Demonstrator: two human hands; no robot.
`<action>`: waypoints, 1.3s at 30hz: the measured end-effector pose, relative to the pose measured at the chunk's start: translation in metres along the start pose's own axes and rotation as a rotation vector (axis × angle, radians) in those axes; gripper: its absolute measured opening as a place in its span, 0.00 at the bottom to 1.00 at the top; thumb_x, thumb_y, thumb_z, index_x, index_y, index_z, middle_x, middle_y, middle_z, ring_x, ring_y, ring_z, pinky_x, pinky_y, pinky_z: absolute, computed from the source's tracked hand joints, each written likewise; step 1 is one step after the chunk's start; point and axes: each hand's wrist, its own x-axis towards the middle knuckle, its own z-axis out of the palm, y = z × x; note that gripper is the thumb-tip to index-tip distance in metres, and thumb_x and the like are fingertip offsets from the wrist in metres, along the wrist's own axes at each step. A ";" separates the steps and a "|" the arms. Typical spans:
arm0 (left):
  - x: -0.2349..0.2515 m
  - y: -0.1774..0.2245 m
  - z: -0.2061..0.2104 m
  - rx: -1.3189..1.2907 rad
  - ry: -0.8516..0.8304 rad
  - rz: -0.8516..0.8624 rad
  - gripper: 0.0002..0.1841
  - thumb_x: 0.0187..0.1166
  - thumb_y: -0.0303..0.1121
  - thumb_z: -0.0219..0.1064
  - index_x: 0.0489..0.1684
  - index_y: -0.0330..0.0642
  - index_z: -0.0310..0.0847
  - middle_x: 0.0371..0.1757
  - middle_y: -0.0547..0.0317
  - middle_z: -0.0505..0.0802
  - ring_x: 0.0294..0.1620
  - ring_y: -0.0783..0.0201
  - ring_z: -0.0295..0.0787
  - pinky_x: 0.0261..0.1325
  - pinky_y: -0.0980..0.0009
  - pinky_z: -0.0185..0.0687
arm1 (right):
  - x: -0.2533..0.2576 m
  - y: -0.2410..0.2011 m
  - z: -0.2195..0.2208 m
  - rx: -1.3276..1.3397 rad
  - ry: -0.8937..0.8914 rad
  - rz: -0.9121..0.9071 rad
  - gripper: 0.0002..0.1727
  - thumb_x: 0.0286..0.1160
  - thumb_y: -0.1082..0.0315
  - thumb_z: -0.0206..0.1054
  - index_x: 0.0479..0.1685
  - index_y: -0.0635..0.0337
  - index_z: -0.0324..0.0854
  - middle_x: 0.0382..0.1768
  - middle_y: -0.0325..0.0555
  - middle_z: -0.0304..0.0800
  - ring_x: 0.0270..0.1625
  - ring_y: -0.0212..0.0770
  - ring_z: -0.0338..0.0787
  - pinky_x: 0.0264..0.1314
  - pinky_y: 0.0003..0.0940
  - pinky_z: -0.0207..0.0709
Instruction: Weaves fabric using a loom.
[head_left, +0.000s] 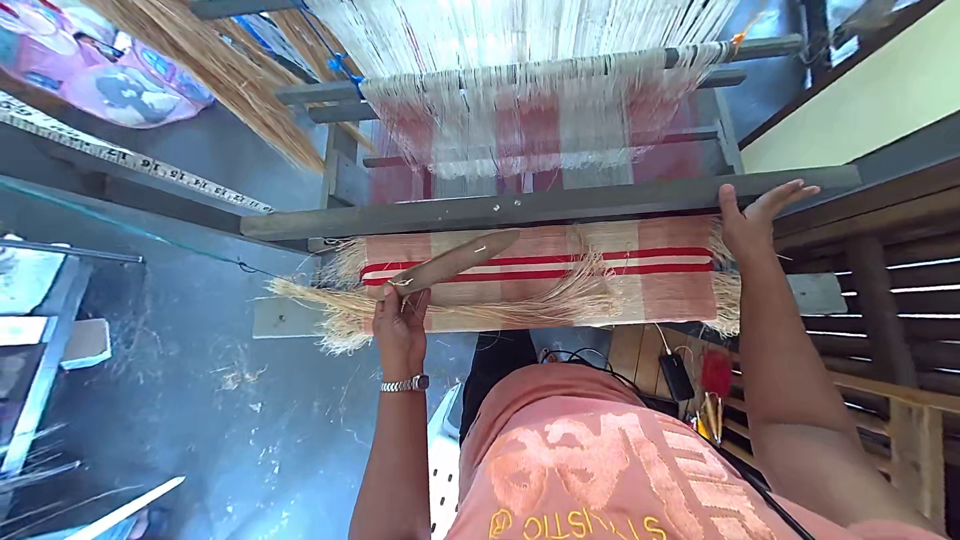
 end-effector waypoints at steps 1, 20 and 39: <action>0.007 0.004 0.002 0.003 0.008 0.011 0.18 0.95 0.39 0.48 0.73 0.37 0.68 0.59 0.46 0.90 0.54 0.53 0.94 0.60 0.53 0.92 | 0.008 0.001 0.005 0.010 0.010 -0.022 0.73 0.74 0.26 0.58 0.88 0.78 0.11 0.90 0.79 0.08 0.95 0.71 0.25 0.96 0.56 0.38; 0.232 0.098 -0.028 0.045 0.384 0.363 0.24 0.97 0.41 0.42 0.84 0.35 0.56 0.70 0.40 0.81 0.60 0.52 0.89 0.58 0.57 0.90 | 0.152 -0.053 0.056 0.162 0.104 0.105 0.90 0.49 0.28 0.82 0.89 0.72 0.08 0.93 0.74 0.24 0.97 0.52 0.45 0.96 0.37 0.49; 0.258 0.073 0.047 0.613 -0.194 -0.016 0.25 0.94 0.44 0.48 0.85 0.41 0.58 0.67 0.49 0.87 0.61 0.57 0.90 0.64 0.59 0.87 | 0.144 -0.030 0.041 0.496 -0.285 0.483 0.53 0.78 0.19 0.37 0.95 0.47 0.47 0.88 0.48 0.66 0.79 0.51 0.80 0.72 0.55 0.81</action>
